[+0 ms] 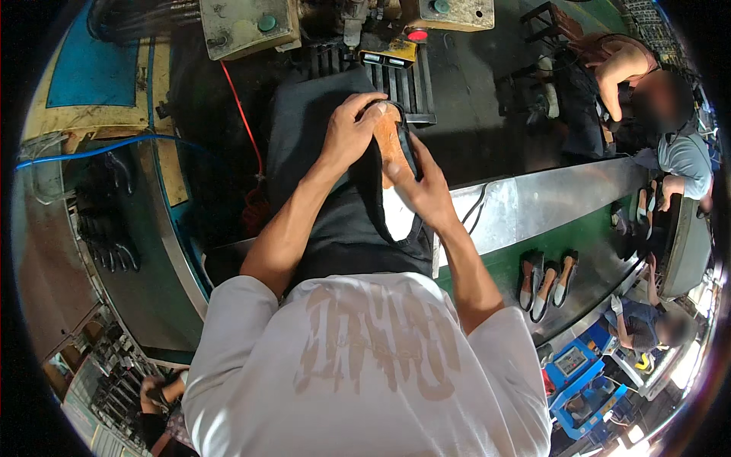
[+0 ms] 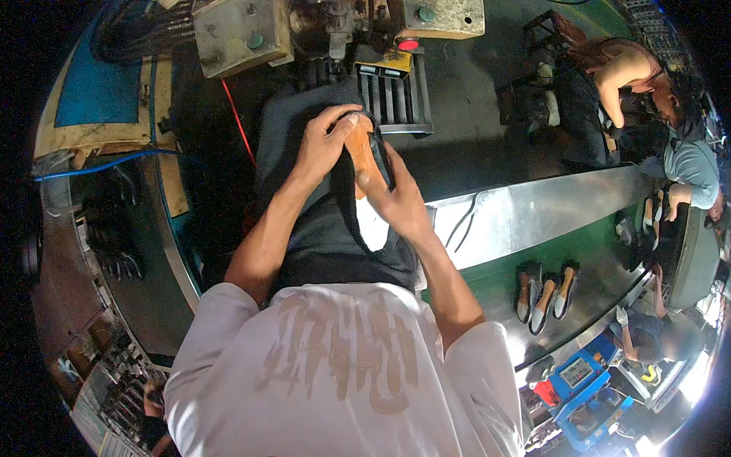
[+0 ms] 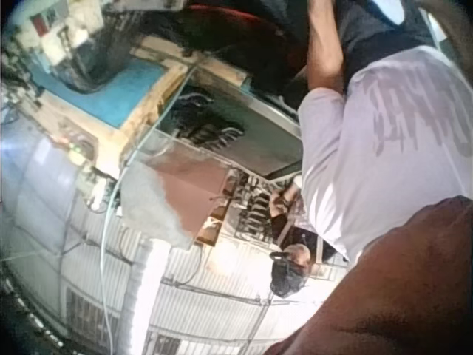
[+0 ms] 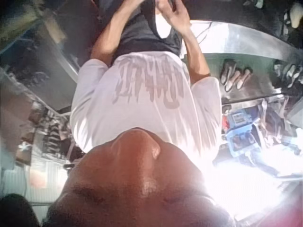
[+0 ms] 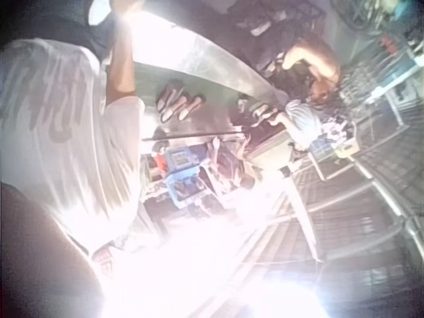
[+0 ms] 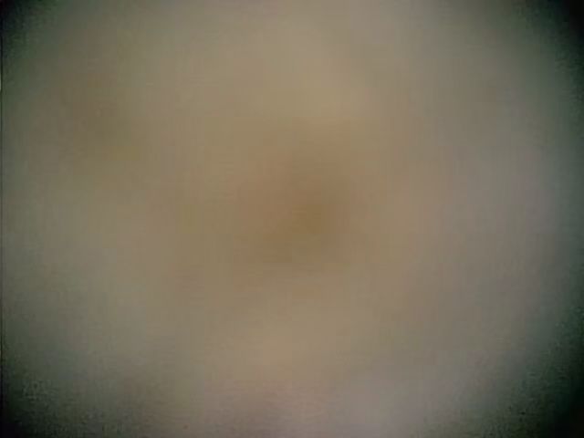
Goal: Using industrial machinery to press and assemble shoe soles and uppers on an assembly line.
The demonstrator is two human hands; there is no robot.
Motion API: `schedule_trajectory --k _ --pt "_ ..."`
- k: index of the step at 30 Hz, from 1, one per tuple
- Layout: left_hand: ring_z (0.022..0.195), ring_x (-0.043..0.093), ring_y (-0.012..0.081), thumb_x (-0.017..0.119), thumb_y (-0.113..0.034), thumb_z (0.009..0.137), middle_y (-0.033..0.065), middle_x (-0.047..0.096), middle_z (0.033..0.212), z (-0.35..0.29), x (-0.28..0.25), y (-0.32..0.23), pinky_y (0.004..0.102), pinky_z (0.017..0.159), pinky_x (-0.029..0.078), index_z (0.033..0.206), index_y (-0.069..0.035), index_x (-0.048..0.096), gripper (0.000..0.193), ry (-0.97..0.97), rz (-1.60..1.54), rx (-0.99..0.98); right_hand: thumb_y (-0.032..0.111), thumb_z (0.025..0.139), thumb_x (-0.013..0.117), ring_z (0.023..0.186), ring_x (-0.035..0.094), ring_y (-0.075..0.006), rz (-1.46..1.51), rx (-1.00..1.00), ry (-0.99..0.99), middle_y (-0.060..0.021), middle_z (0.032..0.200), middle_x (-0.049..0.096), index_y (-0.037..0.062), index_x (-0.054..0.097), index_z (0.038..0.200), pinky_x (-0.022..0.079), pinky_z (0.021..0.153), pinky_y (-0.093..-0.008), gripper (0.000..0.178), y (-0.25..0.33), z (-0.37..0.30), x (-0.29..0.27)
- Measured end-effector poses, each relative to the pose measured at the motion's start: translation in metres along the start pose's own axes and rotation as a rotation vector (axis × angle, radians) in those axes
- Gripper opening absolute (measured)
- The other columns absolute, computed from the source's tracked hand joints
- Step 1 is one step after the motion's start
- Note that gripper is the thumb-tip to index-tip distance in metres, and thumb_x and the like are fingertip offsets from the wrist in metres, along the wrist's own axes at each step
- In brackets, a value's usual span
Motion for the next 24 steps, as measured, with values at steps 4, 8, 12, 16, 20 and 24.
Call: schedule_trajectory --k 4,8,12,16,20,24 --pt "0.149 0.049 0.0213 0.063 -0.025 0.112 0.0157 0.053 0.162 -0.031 0.034 -0.006 0.0345 0.128 0.032 0.171 -0.006 0.037 0.067 0.242 -0.635 -0.151 0.044 0.104 0.075 0.152 0.051 -0.0338 0.148 0.019 -0.082 -0.0302 0.159 0.055 -0.006 0.039 0.166 0.039 0.125 -0.0433 0.088 -0.025 -0.015 -0.006" --pt "0.145 0.053 0.0257 0.064 -0.017 0.107 0.0169 0.057 0.156 -0.039 0.04 -0.006 0.0378 0.124 0.038 0.164 -0.004 0.045 0.062 -0.004 -0.45 0.002 0.038 0.103 0.076 0.148 0.054 -0.0327 0.154 0.047 -0.072 -0.0331 0.155 0.057 -0.0086 0.038 0.165 0.041 0.123 -0.043 0.086 -0.008 -0.018 -0.011" --pt "0.138 0.059 0.0306 0.069 -0.012 0.097 0.0197 0.063 0.149 -0.033 0.033 0.007 0.0406 0.119 0.045 0.156 -0.002 0.053 0.061 -0.191 -0.209 -0.016 0.028 0.089 0.088 0.142 0.051 -0.0481 -0.489 -0.242 -0.156 -0.0372 0.168 0.032 0.0084 0.04 0.168 0.057 0.107 -0.0496 0.095 0.042 -0.056 -0.001" --pt "0.14 0.059 0.0306 0.071 -0.015 0.094 0.0196 0.062 0.15 -0.011 0.004 0.007 0.0406 0.119 0.045 0.147 -0.002 0.063 0.055 -0.162 0.091 -0.004 0.023 0.086 0.087 0.135 0.048 -0.0562 -0.844 -0.351 -0.115 -0.0371 0.174 0.013 0.0309 0.058 0.16 0.056 0.106 -0.0566 0.079 0.048 -0.08 0.023" --pt "0.102 0.068 0.0125 0.065 -0.015 0.109 0.002 0.077 0.109 0.022 0.0 0.01 0.0296 0.095 0.054 0.124 0.002 0.077 0.026 0.033 -0.231 -0.067 0.021 0.085 0.087 0.133 0.049 -0.0554 -0.885 -0.427 -0.088 -0.0355 0.175 0.012 0.0312 0.064 0.155 0.058 0.103 -0.0564 0.074 0.049 -0.076 0.024" --pt "0.098 0.076 0.0207 0.065 -0.019 0.106 0.0147 0.082 0.104 0.015 -0.015 0.008 0.0351 0.091 0.057 0.121 -0.002 0.079 0.027 -0.166 -0.101 -0.042 0.019 0.081 0.087 0.133 0.049 -0.0549 -0.864 -0.479 -0.062 -0.033 0.176 0.014 0.0322 0.066 0.152 0.06 0.1 -0.0563 0.075 0.055 -0.067 0.026"
Point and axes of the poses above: each hand's wrist, its own z-axis towards the middle knuckle, its own x-axis out of the palm, y = z × x, the point moved 9 cm from there along z, towards the middle knuckle
